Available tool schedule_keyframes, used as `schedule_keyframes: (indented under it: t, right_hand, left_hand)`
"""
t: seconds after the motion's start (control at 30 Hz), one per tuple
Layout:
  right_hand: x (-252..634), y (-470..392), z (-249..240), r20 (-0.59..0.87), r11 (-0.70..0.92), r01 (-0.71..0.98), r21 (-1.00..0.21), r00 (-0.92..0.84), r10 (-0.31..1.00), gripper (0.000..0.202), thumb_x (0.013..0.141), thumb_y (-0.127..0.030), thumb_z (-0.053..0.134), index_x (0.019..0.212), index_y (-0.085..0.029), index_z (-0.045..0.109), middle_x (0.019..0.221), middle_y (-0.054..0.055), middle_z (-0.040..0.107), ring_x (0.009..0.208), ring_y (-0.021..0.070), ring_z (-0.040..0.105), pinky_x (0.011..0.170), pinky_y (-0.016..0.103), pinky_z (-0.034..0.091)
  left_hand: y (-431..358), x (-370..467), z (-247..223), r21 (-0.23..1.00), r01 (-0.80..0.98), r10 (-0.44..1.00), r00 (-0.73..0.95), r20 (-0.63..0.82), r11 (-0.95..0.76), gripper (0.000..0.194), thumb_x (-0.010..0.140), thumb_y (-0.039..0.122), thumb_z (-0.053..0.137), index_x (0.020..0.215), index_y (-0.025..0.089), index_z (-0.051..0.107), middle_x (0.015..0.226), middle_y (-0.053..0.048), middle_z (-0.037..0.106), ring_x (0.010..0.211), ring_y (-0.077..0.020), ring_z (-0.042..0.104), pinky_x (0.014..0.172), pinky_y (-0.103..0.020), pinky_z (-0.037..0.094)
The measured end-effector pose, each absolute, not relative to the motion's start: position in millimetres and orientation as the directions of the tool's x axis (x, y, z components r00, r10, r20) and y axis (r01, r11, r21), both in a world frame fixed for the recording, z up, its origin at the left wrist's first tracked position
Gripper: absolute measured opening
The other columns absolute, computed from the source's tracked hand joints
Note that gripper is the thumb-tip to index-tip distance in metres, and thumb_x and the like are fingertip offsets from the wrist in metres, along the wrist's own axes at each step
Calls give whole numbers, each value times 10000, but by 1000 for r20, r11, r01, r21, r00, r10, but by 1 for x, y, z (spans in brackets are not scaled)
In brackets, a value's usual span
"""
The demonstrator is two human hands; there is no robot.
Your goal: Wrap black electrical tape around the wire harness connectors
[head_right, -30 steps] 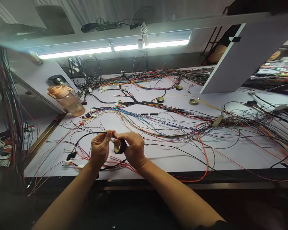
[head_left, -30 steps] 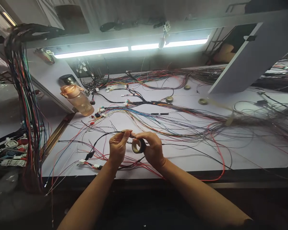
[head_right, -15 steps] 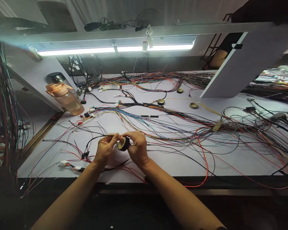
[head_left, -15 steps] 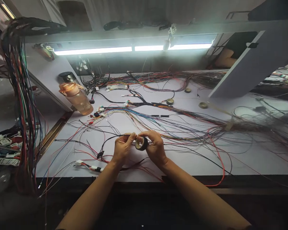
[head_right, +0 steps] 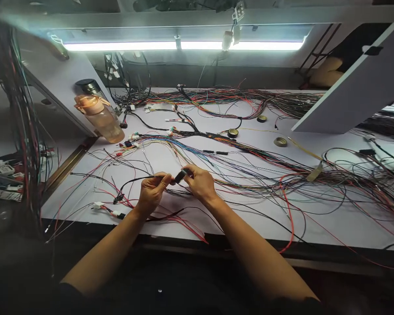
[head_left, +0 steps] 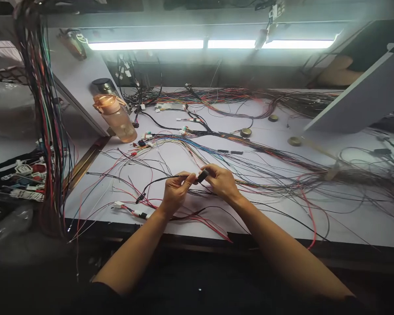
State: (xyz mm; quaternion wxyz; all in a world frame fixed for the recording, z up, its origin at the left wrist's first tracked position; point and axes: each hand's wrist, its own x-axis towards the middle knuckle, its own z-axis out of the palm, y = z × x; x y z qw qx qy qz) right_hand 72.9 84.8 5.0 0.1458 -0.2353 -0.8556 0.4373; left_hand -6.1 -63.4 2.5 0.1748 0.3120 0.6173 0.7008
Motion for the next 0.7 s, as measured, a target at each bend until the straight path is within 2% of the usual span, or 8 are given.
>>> schedule_keyframes:
  t: [0.1, 0.2, 0.33, 0.43, 0.53, 0.57, 0.63, 0.7]
  right_hand:
    - [72, 89, 5, -27, 577, 324, -750, -886, 462, 175, 802, -325, 610, 935, -278, 713, 825, -29, 715, 693, 128, 600, 637, 235, 405]
    - [74, 90, 8, -58, 601, 339, -724, -898, 437, 227, 794, -381, 625, 992, -298, 701, 834, -42, 718, 679, 122, 590, 600, 231, 370]
    - [74, 87, 13, -96, 639, 338, -691, -919, 383, 174, 786, -344, 630, 929, -296, 716, 838, -48, 717, 715, 125, 596, 597, 229, 348]
    - [74, 89, 13, -89, 576, 297, -761, -928, 362, 159, 822, -305, 592, 891, -241, 721, 804, -22, 711, 709, 115, 598, 612, 219, 374]
    - [80, 94, 9, -83, 448, 191, -873, -965, 249, 246, 893, -276, 483, 880, -192, 713, 755, -2, 697, 626, 91, 583, 607, 211, 406]
    - [83, 95, 9, -65, 401, 157, -903, -970, 234, 272, 909, -275, 453, 907, -183, 708, 765, 4, 698, 615, 90, 583, 608, 214, 418]
    - [92, 97, 10, 22, 349, 85, -933, -956, 292, 277, 916, -280, 446, 1007, -178, 687, 826, 19, 709, 674, 105, 613, 652, 232, 452]
    - [102, 96, 14, 194, 396, -27, -918, -901, 389, 269, 901, -265, 485, 1095, -186, 653, 905, 31, 713, 780, 125, 632, 738, 262, 473]
  left_hand:
    - [-64, -6, 4, 965, 186, 637, -725, 263, -187, 190, 847, 354, 684, 802, 175, 725, 734, -41, 662, 686, -157, 605, 706, -280, 487]
    - [-63, -7, 8, 948, 248, 684, -658, 316, -199, 172, 871, 333, 655, 824, 181, 718, 775, -49, 658, 719, -165, 599, 719, -296, 483]
    - [-56, -15, 18, 906, 355, 735, -546, 401, -231, 126, 874, 289, 652, 808, 195, 703, 753, -38, 622, 716, -156, 576, 703, -292, 469]
    - [-47, -23, 28, 869, 419, 722, -513, 465, -262, 91, 845, 283, 688, 801, 206, 706, 863, -52, 625, 824, -167, 587, 757, -296, 477]
    - [-41, -28, 37, 877, 426, 762, -485, 430, -224, 131, 861, 322, 666, 826, 208, 720, 904, -60, 663, 880, -185, 613, 851, -335, 482]
    - [-40, -28, 39, 886, 424, 778, -487, 397, -187, 155, 873, 336, 648, 837, 206, 724, 866, -54, 675, 852, -184, 623, 858, -341, 483]
    - [-40, -28, 42, 902, 416, 781, -523, 342, -116, 192, 884, 359, 631, 855, 197, 729, 790, -45, 683, 790, -178, 631, 837, -335, 491]
    - [-40, -27, 44, 922, 376, 760, -573, 307, -90, 221, 878, 377, 635, 841, 180, 727, 789, -53, 691, 782, -182, 638, 822, -328, 499]
